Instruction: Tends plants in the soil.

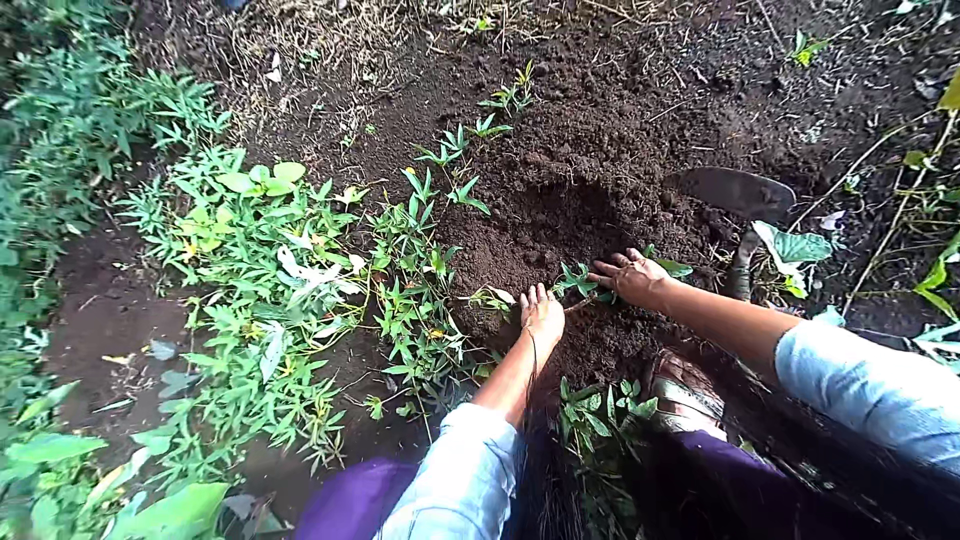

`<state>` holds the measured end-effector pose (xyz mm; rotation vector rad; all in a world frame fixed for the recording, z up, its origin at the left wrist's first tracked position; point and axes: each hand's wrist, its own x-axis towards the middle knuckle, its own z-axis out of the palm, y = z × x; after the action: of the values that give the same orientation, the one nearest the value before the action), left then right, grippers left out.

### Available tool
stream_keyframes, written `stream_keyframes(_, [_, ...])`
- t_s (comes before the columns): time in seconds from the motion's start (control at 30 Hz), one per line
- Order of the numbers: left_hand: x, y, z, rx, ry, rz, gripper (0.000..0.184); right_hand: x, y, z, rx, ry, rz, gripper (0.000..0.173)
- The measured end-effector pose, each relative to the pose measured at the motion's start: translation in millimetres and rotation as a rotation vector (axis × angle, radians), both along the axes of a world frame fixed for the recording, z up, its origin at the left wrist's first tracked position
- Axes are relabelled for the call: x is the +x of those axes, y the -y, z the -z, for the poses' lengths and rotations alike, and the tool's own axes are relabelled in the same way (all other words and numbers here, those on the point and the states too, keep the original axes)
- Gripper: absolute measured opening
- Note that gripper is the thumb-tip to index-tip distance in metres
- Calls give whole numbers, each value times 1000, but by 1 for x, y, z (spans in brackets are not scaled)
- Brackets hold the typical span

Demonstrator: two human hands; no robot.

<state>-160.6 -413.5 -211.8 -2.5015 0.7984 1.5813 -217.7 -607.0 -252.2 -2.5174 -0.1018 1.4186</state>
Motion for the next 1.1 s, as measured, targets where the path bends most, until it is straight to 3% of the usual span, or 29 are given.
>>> stream_keyframes(0.17, [-8, 2, -4, 166, -82, 28, 50, -14, 4, 22, -18, 62, -43, 66])
stream_keyframes(0.27, [-6, -1, -5, 153, -135, -31, 57, -9, 3, 20, 13, 51, -45, 71])
stream_keyframes(0.33, [6, -2, -18, 49, -116, 22, 51, -7, 3, 20, -4, 53, -72, 73])
stream_keyframes(0.5, [87, -27, -101, -376, 95, 114, 31, -12, 5, 21, -6, 133, -136, 70])
stream_keyframes(0.6, [148, -80, -144, -267, 295, 42, 29, -12, 6, 15, 16, 187, -138, 59])
stream_keyframes(0.67, [181, -132, -156, -32, 358, -106, 24, -13, 7, 12, 33, 235, -127, 53])
stream_keyframes(0.77, [212, -218, -148, 329, 296, -338, 24, -18, 10, 13, 40, 295, -82, 49])
stream_keyframes(0.83, [209, -273, -127, 388, 264, -377, 21, -24, 12, 12, 58, 344, -45, 47])
stream_keyframes(0.97, [179, -339, -84, 190, 446, -246, 37, -34, 17, 3, 159, 598, 25, 37])
stream_keyframes(1.1, [178, -345, -57, 473, 411, 12, 53, -42, 26, -6, 248, 714, 24, 42])
